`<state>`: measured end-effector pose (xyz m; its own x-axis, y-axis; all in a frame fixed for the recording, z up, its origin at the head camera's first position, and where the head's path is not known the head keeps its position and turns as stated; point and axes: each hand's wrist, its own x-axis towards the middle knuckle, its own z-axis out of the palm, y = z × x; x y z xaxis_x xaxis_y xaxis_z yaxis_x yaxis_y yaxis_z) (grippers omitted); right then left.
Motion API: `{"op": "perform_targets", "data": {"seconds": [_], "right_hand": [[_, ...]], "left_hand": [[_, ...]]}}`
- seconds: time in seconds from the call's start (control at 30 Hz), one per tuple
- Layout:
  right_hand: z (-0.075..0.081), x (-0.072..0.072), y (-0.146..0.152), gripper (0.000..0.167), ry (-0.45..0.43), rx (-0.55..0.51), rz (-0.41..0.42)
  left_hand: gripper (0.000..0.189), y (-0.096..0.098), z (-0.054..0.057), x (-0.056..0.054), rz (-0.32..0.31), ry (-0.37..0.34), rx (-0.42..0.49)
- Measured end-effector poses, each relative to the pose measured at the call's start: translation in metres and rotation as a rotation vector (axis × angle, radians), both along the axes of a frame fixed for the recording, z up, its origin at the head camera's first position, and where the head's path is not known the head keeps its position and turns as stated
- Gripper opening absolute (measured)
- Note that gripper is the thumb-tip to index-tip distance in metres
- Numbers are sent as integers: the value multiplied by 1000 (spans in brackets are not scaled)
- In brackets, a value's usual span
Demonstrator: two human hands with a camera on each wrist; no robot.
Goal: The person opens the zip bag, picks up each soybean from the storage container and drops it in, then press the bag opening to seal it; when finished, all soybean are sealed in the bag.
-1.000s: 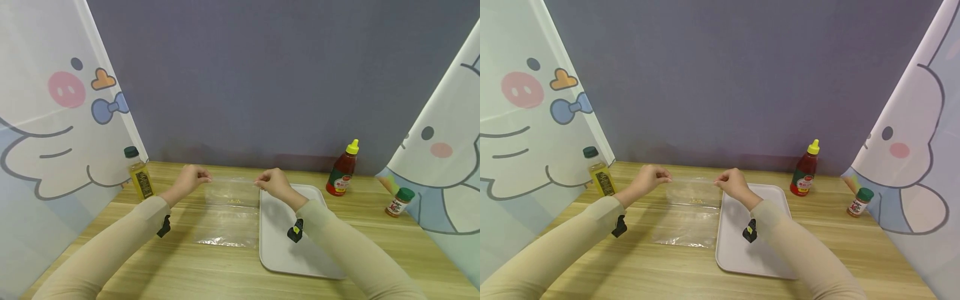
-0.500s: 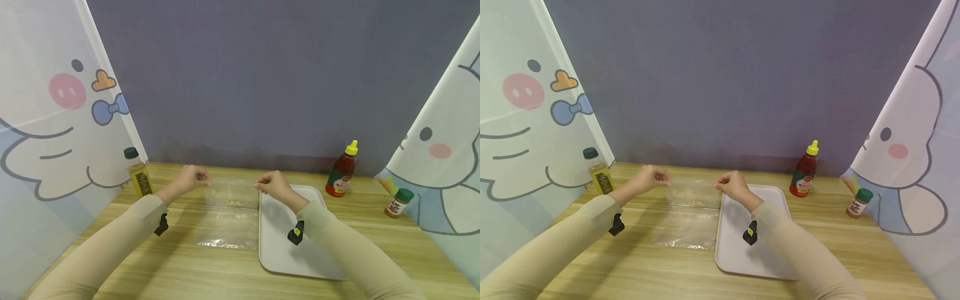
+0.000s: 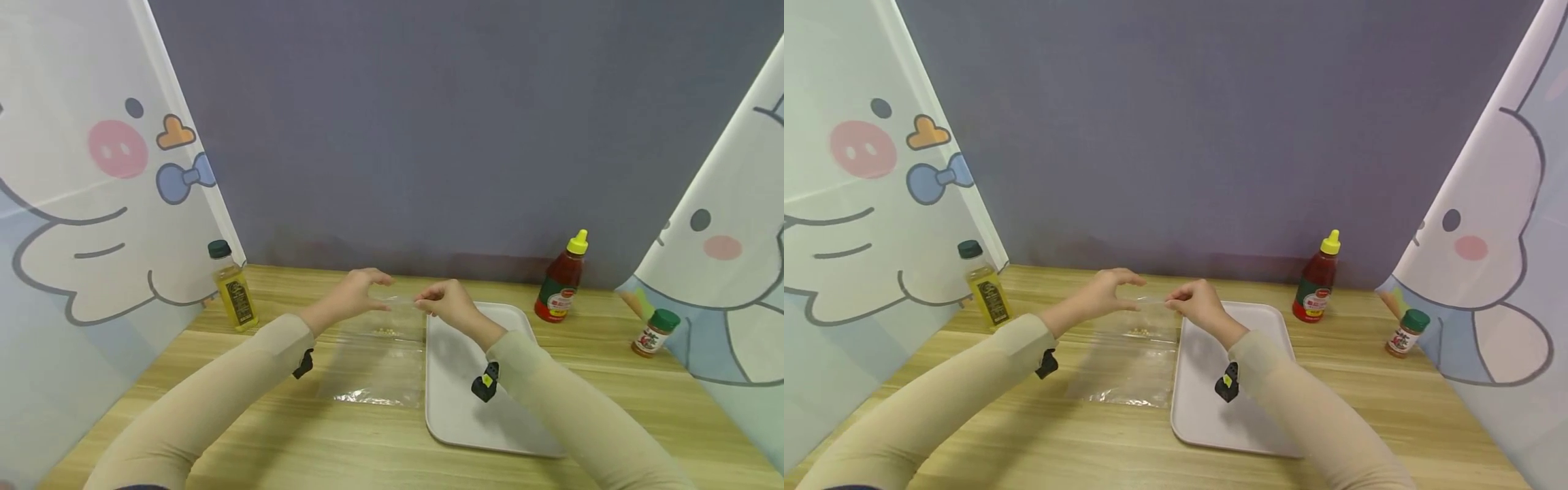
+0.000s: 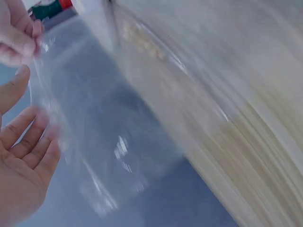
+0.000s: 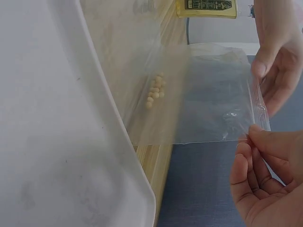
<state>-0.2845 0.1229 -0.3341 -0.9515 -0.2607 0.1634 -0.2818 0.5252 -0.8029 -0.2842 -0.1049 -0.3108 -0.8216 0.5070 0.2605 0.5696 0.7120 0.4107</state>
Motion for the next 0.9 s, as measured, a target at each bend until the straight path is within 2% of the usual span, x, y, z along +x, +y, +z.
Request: {"op": "perform_targets", "data": {"seconds": [0.13,0.23,0.4,0.57,0.73,0.9], "right_hand": [[-1,1,0,14,-12,6,3],[-1,1,-1,14,-19,17,3],[0,3,-4,13,-18,16,-2],[0,5,-6,13,-30,5,-4],[0,8,-6,11,-65,-10,-32],[1,9,-6,11,-77,-13,-58]], "left_hand": [[43,20,-6,-4,-22,12,-22],[30,28,-9,-6,-21,8,4],[10,35,-11,-9,-15,19,42],[7,38,-11,-9,-17,50,-9],[8,39,-9,-8,-87,77,-68],[6,36,-9,-11,-152,110,-66]]}}
